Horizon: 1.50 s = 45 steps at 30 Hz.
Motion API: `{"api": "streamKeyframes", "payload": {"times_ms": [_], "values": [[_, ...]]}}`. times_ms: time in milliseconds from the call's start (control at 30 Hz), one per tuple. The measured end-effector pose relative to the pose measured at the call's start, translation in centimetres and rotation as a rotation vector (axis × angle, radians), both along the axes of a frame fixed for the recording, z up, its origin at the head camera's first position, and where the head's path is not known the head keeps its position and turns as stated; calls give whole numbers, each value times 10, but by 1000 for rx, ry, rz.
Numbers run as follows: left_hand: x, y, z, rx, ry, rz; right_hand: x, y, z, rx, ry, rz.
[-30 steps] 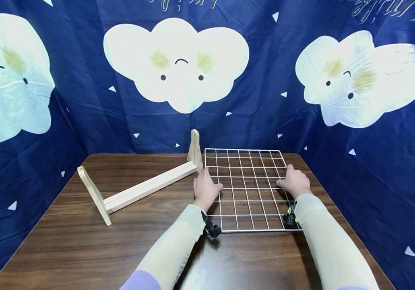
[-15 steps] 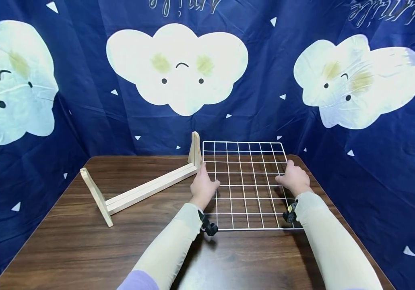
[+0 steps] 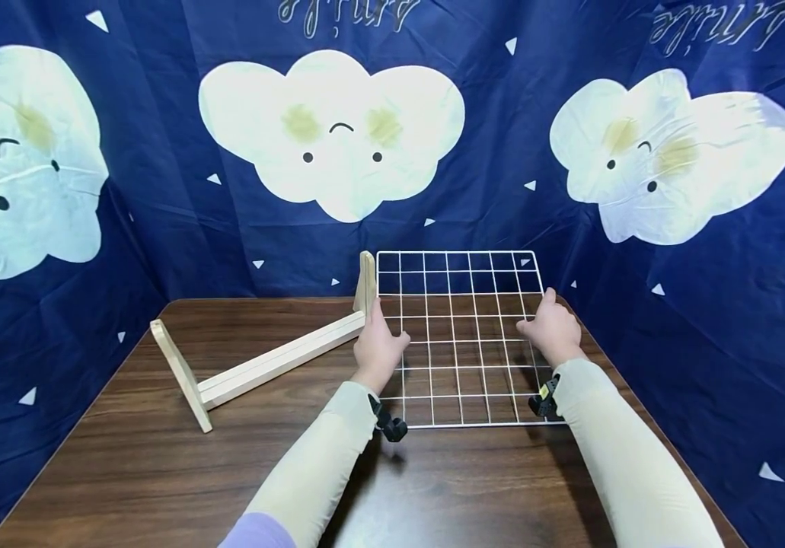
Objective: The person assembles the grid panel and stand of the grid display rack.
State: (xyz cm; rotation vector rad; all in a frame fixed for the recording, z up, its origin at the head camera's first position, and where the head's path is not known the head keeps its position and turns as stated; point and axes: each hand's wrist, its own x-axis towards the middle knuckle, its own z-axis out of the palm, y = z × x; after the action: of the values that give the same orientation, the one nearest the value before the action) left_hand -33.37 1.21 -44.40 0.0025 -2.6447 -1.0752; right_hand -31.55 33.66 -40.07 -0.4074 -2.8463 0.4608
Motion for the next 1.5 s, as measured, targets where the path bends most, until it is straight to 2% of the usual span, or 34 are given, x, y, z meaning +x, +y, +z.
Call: {"api": "streamKeyframes", "payload": {"times_ms": [233,500,833,1500], "values": [[3,-1,6,17,4,-3,3,1,4,-12,41,-5],[5,0,10,20,-10,-4,9,2,8,-21,26,-11],[8,-2,23,-3,20,-20,11,2,16,-38,65,-10],[14,-12,32,-13,51,0,19,-8,27,-56,98,-13]]}}
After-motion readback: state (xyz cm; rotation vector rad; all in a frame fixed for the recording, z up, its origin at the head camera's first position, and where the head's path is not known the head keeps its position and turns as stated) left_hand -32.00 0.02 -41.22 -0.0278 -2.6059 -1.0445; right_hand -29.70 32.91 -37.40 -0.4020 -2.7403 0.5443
